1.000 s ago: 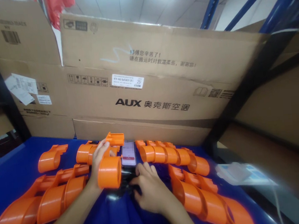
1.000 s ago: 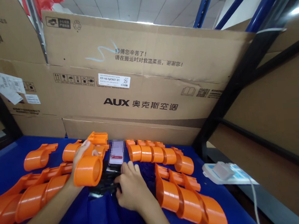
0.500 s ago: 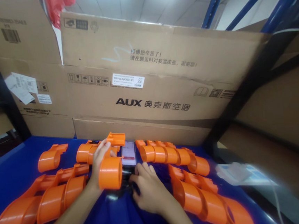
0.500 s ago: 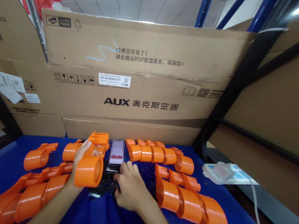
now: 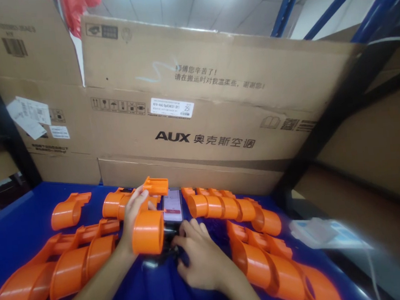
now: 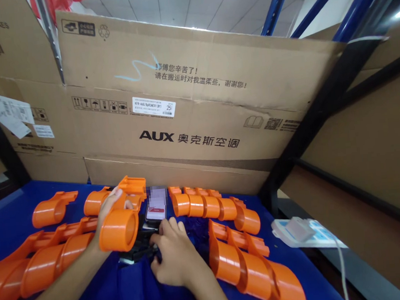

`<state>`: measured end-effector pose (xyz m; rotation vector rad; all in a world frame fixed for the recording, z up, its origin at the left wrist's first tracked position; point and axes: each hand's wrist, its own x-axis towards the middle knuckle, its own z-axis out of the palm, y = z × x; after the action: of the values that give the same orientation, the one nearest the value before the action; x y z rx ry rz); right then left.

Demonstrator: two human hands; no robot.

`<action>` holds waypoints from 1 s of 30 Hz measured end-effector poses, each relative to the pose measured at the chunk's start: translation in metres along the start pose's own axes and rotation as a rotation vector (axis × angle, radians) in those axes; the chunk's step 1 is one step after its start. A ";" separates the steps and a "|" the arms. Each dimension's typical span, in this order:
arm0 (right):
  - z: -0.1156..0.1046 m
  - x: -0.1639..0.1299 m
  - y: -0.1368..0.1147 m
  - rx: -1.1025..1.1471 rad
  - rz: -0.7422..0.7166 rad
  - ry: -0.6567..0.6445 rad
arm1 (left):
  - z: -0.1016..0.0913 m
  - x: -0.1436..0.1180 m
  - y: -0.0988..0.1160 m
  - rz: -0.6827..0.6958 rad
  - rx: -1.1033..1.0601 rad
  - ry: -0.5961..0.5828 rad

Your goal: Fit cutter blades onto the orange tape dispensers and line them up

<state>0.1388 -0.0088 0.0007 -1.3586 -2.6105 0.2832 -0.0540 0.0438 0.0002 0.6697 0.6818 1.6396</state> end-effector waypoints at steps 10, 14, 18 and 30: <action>-0.003 -0.002 0.006 0.046 0.025 -0.043 | -0.001 0.002 0.001 -0.004 0.037 -0.004; -0.007 -0.004 0.006 0.068 0.033 -0.026 | -0.002 0.003 0.000 0.007 0.054 -0.016; -0.008 -0.002 0.002 0.043 0.010 -0.003 | -0.003 0.004 0.000 0.024 0.050 -0.015; 0.010 0.006 0.001 -0.169 0.002 0.065 | 0.001 0.001 0.000 -0.018 0.002 -0.010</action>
<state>0.1337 -0.0036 -0.0088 -1.3963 -2.6295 0.0185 -0.0534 0.0446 0.0010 0.6717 0.6804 1.6182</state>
